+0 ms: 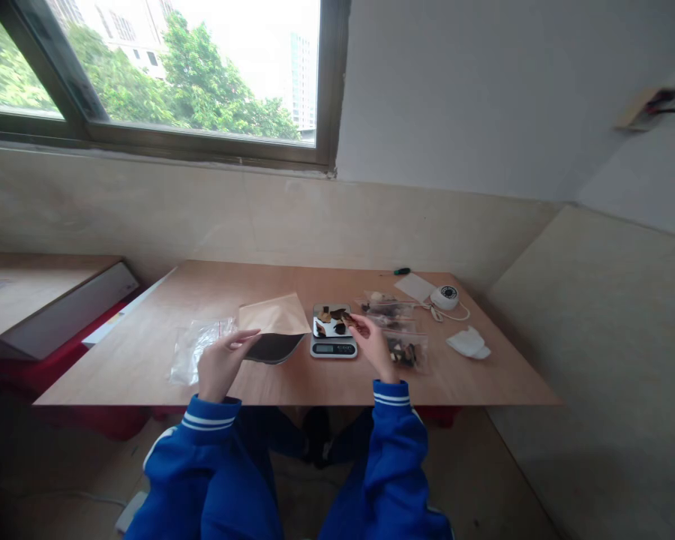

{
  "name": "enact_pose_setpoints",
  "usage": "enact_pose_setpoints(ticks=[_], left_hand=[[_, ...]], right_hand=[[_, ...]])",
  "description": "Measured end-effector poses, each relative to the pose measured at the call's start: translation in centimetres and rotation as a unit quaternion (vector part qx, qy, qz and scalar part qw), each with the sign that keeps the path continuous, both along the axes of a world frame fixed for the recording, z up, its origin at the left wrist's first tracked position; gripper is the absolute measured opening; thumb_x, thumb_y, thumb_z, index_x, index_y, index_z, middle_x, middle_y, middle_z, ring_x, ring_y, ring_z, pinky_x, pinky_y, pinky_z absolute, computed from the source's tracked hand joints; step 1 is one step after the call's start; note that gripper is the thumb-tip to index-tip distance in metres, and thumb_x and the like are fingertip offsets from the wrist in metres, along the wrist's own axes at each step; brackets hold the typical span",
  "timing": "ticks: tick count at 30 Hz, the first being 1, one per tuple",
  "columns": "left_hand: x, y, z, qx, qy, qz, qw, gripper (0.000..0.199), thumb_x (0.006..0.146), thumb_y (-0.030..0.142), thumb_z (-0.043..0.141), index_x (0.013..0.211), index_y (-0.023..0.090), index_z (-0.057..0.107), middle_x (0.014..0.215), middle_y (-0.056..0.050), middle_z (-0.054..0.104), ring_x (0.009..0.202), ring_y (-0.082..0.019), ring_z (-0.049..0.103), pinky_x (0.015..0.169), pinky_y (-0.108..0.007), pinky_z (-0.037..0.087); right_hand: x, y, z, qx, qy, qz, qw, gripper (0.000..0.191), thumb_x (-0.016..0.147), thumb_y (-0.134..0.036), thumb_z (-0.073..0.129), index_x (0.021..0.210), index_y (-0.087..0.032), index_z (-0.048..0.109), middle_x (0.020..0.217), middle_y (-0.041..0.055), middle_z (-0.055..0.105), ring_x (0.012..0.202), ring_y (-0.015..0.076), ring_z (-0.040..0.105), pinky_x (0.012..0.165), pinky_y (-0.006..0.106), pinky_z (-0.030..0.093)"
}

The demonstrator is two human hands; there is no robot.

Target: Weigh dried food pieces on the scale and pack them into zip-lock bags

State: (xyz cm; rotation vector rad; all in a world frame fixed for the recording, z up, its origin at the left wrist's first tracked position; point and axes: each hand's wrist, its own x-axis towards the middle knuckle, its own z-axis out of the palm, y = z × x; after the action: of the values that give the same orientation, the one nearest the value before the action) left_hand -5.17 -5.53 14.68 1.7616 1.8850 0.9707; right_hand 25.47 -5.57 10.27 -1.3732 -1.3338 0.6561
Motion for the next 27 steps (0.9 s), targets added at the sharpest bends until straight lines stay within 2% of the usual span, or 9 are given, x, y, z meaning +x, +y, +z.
enact_pose_setpoints(ticks=[3,6,12,16,20,24,27], left_hand=[[0.1,0.0,-0.3,-0.008,0.003,0.001,1.0,0.022,0.077,0.047,0.059,0.091,0.036,0.072,0.072,0.006,0.071,0.074,-0.016,0.067,0.061,-0.022,0.043],[-0.1,-0.1,-0.5,-0.015,0.005,-0.001,1.0,0.022,0.077,0.047,0.059,0.092,0.036,0.071,0.073,0.006,0.072,0.074,-0.016,0.067,0.063,-0.022,0.044],[-0.9,-0.1,-0.4,-0.018,0.017,-0.002,1.0,0.022,0.076,0.048,0.059,0.091,0.037,0.071,0.076,0.007,0.072,0.073,-0.015,0.067,0.061,-0.022,0.044],[-0.9,-0.1,-0.3,-0.006,0.024,-0.009,1.0,0.023,0.077,0.049,0.058,0.091,0.037,0.071,0.075,0.006,0.073,0.072,-0.015,0.067,0.06,-0.022,0.044],[-0.6,-0.1,-0.3,0.0,0.03,-0.008,1.0,0.024,0.076,0.049,0.058,0.09,0.036,0.072,0.073,0.005,0.073,0.071,-0.016,0.067,0.058,-0.023,0.044],[-0.4,0.0,-0.3,0.003,0.024,-0.013,1.0,0.023,0.076,0.049,0.059,0.089,0.036,0.072,0.073,0.005,0.072,0.071,-0.016,0.067,0.059,-0.022,0.045],[-0.3,0.0,-0.4,-0.007,0.019,-0.009,1.0,0.024,0.075,0.05,0.059,0.089,0.036,0.072,0.07,0.006,0.072,0.071,-0.015,0.067,0.059,-0.022,0.044]], right_hand=[[1.9,2.4,-3.1,-0.02,-0.041,-0.038,0.998,0.032,0.076,-0.028,0.059,0.104,-0.015,0.066,0.099,0.011,0.071,0.088,0.0234,0.066,0.082,0.04,0.053],[2.2,3.9,-5.5,-0.041,-0.088,-0.048,0.994,0.031,0.076,-0.022,0.056,0.104,-0.016,0.066,0.1,0.0113,0.07,0.087,0.0232,0.066,0.082,0.04,0.052],[1.3,4.5,-8.1,-0.031,-0.083,-0.059,0.994,0.043,0.076,-0.022,0.055,0.119,-0.018,0.057,0.113,0.0109,0.066,0.093,0.0219,0.066,0.086,0.039,0.052],[1.1,3.8,-8.5,-0.005,-0.066,-0.089,0.994,0.051,0.075,-0.03,0.058,0.123,-0.017,0.051,0.121,0.0146,0.059,0.083,0.021,0.067,0.082,0.041,0.053],[0.8,2.7,-8.0,0.01,-0.037,-0.094,0.995,0.05,0.073,-0.039,0.06,0.117,-0.015,0.052,0.123,0.0175,0.056,0.079,0.0204,0.066,0.076,0.041,0.055],[-0.3,1.6,-7.1,0.015,-0.026,-0.08,0.996,0.038,0.075,-0.041,0.06,0.104,-0.017,0.054,0.11,0.0128,0.06,0.08,0.0194,0.064,0.072,0.037,0.055],[-1.6,1.3,-6.1,0.033,-0.058,-0.046,0.997,0.022,0.078,-0.034,0.058,0.093,-0.018,0.056,0.096,0.0084,0.062,0.083,0.0193,0.062,0.075,0.034,0.053]])
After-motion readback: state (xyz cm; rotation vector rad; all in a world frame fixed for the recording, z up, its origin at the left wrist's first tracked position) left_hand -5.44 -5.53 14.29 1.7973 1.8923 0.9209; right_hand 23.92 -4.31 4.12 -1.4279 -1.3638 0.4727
